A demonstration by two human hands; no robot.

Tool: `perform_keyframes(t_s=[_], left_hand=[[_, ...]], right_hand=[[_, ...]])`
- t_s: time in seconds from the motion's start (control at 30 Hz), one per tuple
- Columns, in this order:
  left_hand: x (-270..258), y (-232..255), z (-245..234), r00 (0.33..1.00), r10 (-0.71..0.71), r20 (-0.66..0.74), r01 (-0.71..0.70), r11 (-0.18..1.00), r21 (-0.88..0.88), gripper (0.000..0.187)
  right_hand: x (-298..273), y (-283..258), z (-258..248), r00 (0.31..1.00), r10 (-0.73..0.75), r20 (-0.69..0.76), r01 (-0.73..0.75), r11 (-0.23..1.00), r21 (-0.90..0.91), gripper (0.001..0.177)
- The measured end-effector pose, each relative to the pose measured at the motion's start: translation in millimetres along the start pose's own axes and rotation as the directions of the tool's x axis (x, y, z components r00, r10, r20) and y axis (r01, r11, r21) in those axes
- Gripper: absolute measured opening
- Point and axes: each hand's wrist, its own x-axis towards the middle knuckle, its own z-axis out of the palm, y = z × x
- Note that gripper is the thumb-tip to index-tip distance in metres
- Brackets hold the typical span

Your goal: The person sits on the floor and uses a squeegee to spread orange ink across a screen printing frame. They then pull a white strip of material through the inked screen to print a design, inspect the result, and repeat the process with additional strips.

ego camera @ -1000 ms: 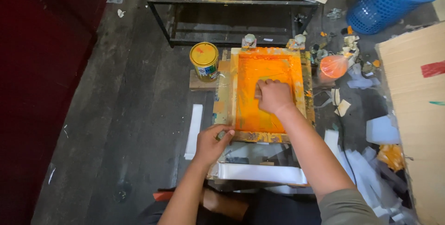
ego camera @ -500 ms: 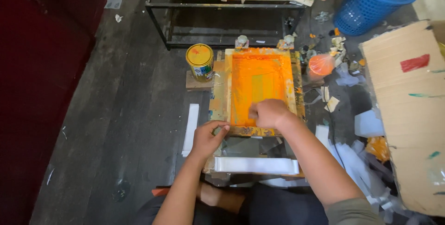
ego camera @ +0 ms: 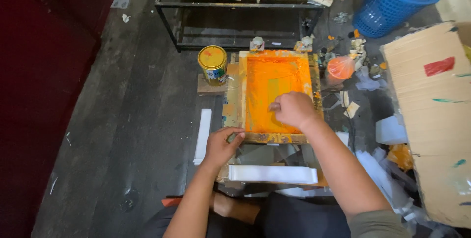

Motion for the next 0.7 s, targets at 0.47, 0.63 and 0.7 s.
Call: perform_keyframes(t_s=[0.47, 0.63, 0.7], left_hand=[[5.1, 3.0, 0.7, 0.996, 0.074, -0.051, -0.073, 0.997, 0.012, 0.014], [5.3, -3.6, 1.6, 0.999, 0.044, -0.032, -0.044, 0.999, 0.009, 0.014], [4.9, -8.4, 3.1, 0.998, 0.043, -0.036, -0.043, 0.999, 0.023, 0.014]], right_hand=[[73.6, 31.4, 60.2, 0.93, -0.068, -0.361, 0.025, 0.992, -0.124, 0.045], [45.4, 16.7, 46.1, 0.987, -0.015, -0.157, -0.006, 0.991, -0.132, 0.064], [17.8, -0.2, 24.0, 1.0, 0.016, 0.025, -0.013, 0.994, -0.109, 0.065]])
